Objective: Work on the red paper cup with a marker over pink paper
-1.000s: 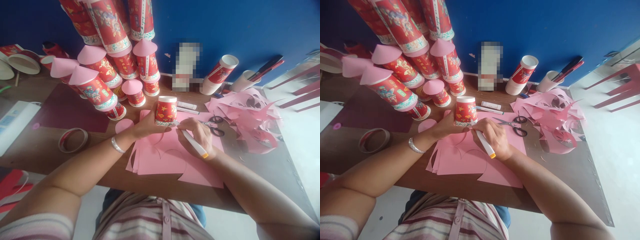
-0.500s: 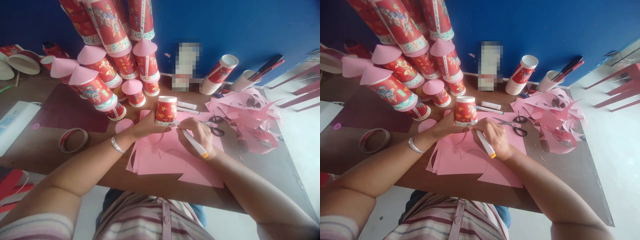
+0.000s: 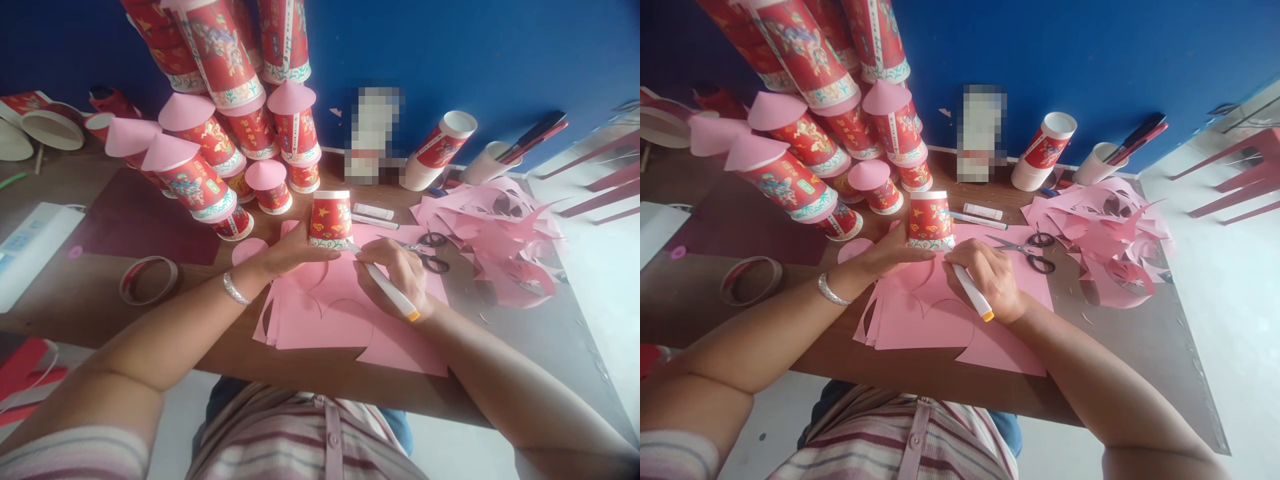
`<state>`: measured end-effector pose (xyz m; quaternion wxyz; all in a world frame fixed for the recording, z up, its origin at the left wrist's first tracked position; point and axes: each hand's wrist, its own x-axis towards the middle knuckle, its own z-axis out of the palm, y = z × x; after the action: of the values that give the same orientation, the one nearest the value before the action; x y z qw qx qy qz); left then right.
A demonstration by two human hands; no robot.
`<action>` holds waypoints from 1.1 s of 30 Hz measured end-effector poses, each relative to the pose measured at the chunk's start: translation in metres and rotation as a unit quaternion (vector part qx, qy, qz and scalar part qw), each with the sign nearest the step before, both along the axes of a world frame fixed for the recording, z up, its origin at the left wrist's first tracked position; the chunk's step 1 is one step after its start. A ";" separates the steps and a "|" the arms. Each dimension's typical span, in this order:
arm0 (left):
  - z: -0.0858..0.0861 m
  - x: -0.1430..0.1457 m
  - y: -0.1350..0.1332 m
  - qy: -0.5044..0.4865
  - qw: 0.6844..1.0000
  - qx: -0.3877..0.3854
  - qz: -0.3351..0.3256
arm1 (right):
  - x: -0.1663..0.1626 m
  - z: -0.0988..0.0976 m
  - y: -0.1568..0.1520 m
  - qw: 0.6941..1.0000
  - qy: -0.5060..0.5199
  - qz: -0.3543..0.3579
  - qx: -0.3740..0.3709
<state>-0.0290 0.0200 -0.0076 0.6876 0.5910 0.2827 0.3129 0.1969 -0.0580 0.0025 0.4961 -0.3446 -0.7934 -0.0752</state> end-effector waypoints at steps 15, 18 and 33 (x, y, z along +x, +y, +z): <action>-0.008 -0.002 0.003 0.001 1.000 0.023 -0.009 | -0.002 -0.004 0.000 1.000 0.016 0.019 -0.012; -0.008 -0.001 0.004 -0.001 1.000 0.026 -0.006 | -0.002 -0.004 0.001 1.000 0.010 0.015 -0.005; -0.009 -0.002 0.004 -0.013 0.999 0.028 -0.012 | -0.003 -0.003 0.000 1.000 0.003 0.009 -0.007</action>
<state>-0.0306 0.0240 -0.0165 0.6785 0.6092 0.2573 0.3199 0.1937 -0.0575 -0.0003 0.4969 -0.3411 -0.7954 -0.0636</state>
